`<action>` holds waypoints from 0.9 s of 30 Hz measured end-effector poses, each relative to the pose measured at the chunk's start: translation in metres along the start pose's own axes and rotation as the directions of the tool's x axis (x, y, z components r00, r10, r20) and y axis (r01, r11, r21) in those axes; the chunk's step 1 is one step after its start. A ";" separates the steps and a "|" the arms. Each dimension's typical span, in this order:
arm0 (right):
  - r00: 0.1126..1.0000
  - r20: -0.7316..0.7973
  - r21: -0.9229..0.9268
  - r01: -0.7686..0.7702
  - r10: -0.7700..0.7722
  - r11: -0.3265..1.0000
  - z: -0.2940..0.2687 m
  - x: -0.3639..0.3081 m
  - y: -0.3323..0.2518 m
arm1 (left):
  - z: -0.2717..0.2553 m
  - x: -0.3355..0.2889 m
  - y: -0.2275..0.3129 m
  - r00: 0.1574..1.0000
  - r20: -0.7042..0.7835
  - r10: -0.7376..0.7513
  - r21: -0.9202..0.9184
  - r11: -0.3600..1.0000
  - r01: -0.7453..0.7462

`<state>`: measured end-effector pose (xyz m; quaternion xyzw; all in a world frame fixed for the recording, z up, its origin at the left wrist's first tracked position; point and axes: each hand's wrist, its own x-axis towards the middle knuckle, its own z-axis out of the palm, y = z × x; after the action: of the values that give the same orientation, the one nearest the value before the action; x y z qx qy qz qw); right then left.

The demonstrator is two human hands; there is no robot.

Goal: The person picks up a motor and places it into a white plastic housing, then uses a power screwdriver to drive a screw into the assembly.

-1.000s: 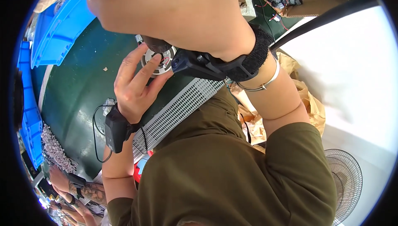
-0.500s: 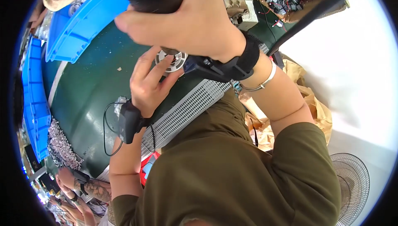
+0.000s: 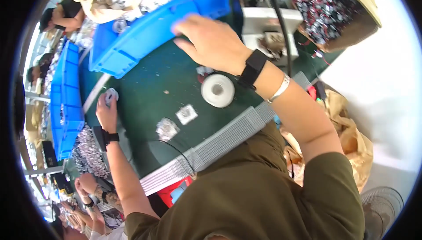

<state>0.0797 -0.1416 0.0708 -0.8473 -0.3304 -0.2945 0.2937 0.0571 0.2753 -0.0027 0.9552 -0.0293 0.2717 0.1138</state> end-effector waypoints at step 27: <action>0.902 0.395 0.181 -0.260 0.172 0.948 -0.029 -0.014 -0.034 | 0.016 0.248 0.090 0.711 0.594 0.375 -0.183 0.924 -0.335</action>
<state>0.0371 -0.1465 0.0902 -0.8796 -0.3155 -0.0528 0.3521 0.2650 0.1852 0.1328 0.9630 -0.2563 -0.0410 0.0729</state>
